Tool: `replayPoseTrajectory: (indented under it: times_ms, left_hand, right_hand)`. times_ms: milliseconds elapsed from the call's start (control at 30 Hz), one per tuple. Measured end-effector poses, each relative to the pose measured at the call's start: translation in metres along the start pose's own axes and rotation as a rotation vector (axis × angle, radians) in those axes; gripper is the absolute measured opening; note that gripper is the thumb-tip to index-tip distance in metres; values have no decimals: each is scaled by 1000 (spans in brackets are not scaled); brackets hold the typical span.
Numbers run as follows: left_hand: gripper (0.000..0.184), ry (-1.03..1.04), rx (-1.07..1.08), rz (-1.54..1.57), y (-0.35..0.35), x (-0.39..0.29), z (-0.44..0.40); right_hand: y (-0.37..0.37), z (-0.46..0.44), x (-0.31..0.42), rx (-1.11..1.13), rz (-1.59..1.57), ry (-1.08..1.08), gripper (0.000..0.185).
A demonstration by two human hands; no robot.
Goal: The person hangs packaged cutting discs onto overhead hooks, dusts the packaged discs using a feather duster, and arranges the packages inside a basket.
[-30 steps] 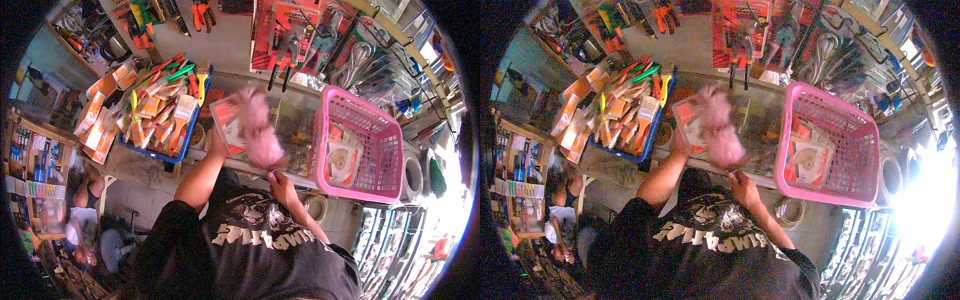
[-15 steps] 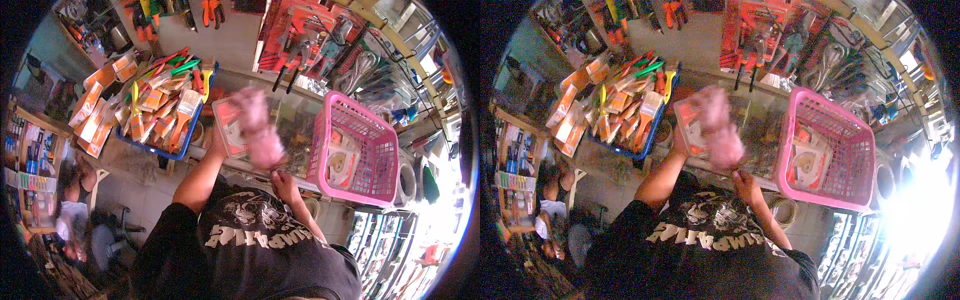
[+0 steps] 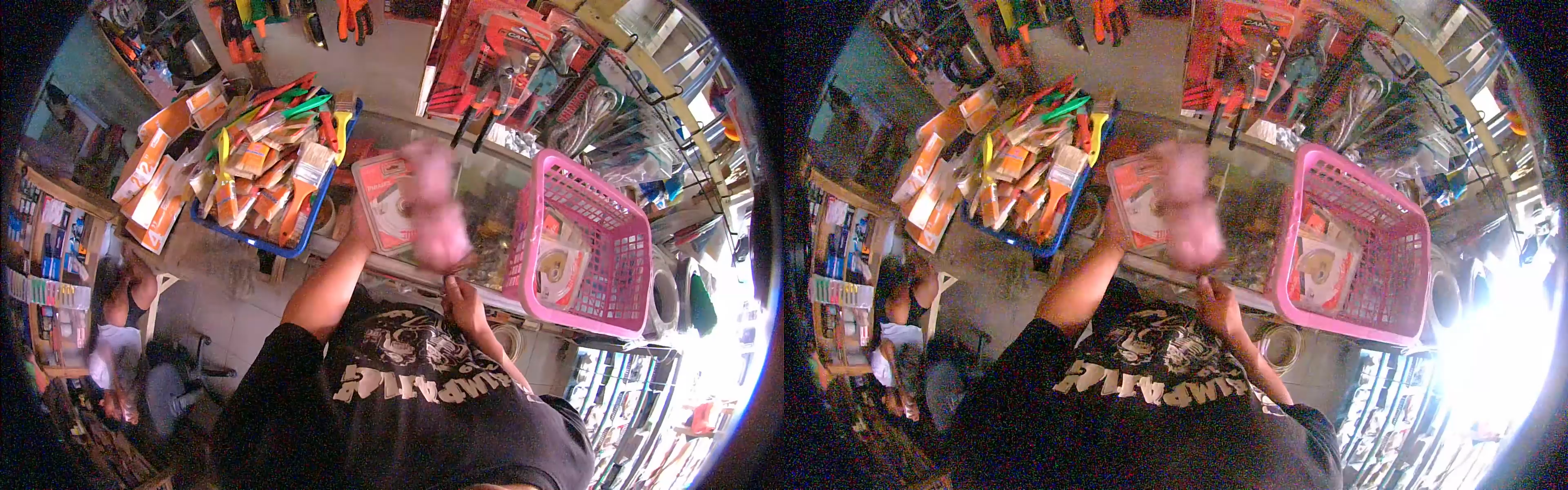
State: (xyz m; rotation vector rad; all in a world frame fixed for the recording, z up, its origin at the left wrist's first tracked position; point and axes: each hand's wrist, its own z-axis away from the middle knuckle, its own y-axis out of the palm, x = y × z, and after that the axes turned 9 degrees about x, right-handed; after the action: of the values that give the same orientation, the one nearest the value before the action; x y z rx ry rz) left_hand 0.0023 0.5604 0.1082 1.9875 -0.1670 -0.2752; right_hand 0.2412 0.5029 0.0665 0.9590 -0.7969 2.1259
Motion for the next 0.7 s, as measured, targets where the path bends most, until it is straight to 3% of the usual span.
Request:
replayPoseTrajectory:
  times_ms: [33,100,233,333,433,500,533,600,633,700]
  left_hand:
    - [53,-15,-139,-145,-35,-2,5]
    - [53,-7,-184,-116,-28,-1,3]
    - [52,-2,-270,-62,9,3,-4]
    - [51,34,-317,-116,19,5,-5]
    - [53,66,-166,-155,-2,4,-1]
    - [54,27,-140,-73,-8,0,0]
    - [53,-24,-167,22,-6,-1,0]
    - [54,58,-276,-478,-72,-1,3]
    - [55,95,-326,-731,-73,3,-6]
    - [54,7,-115,-454,-68,1,2]
  right_hand:
    - [0,1,1,26,65,-86,43]
    - [1,3,1,79,192,-258,45]
    - [3,-1,4,74,88,-71,42]
    - [12,-14,-16,52,98,-337,40]
    - [8,0,-2,95,79,-266,42]
    - [11,0,3,0,4,-167,41]
    - [10,0,3,34,67,-224,41]
    - [9,2,1,103,188,-335,41]
    - [9,0,-5,119,130,-331,42]
    - [7,-6,-11,116,-46,-244,42]
